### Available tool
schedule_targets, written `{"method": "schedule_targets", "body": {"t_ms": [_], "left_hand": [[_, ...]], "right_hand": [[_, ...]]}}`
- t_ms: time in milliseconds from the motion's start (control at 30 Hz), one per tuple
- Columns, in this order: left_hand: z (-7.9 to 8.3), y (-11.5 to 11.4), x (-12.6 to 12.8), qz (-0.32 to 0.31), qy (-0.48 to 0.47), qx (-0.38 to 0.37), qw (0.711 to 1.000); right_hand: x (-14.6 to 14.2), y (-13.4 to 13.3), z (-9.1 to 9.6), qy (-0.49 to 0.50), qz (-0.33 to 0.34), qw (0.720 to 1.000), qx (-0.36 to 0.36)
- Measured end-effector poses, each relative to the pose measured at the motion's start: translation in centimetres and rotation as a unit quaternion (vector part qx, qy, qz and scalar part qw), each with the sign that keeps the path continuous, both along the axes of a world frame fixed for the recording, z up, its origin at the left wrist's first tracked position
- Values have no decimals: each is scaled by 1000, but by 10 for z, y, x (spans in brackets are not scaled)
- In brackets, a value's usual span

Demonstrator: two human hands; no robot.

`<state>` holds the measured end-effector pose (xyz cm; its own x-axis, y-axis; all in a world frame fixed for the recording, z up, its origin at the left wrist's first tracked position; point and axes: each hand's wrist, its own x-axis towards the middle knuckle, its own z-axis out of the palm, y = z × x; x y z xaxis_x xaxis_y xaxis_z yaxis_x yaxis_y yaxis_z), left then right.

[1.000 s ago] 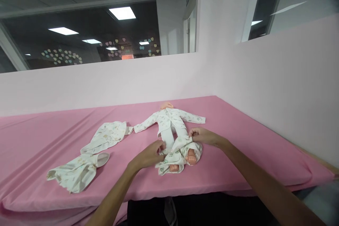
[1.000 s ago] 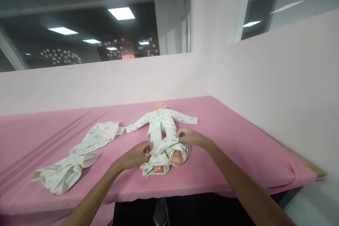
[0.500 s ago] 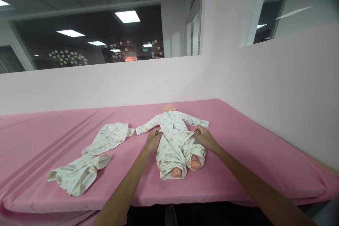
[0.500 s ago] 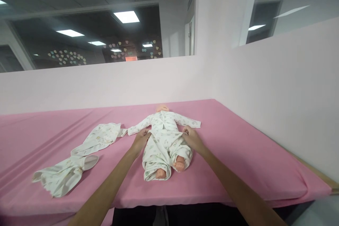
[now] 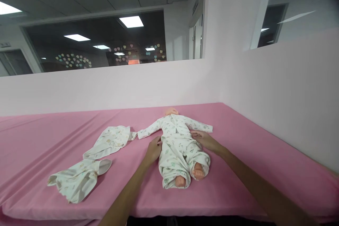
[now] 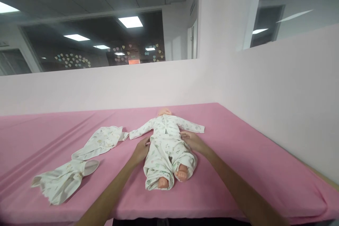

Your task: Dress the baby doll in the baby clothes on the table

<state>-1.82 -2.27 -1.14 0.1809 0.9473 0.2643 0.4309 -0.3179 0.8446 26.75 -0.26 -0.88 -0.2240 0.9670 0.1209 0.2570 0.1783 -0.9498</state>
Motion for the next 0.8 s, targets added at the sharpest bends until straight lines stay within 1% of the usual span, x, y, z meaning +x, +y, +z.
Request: {"method": "schedule_targets", "body": {"t_ms": [67,133,233,300,367,433,500,600,700,800], "left_hand": [[0,6,0,2,35,52,998],[-1,15,-1,10,85,101,991],[-2,31,-4,35,153,137,978],[0,41,-7,52,159,144,975],[5,51,-11,79,143,132,978],[12,61,-13,112,144,108,977],[19,73,-13,144,168,93,971],[24,95,-9,167,208,103,958],[23,115,-3,189,253,128,940],[16,130,0,207,303,152,918]], "right_hand": [[-4,11,-9,-11,1,1000,27],[-5,21,-16,-22,-17,998,53],[-3,31,-19,-63,-53,992,100],[-1,39,-15,-104,-63,984,131],[-1,48,-8,-128,-75,979,143],[-1,62,-1,-120,-94,978,139],[-4,78,4,-115,-119,977,133],[-9,106,7,-138,-157,969,134],[-17,134,7,-155,-195,958,144],[-23,156,3,-172,-237,943,156]]}}
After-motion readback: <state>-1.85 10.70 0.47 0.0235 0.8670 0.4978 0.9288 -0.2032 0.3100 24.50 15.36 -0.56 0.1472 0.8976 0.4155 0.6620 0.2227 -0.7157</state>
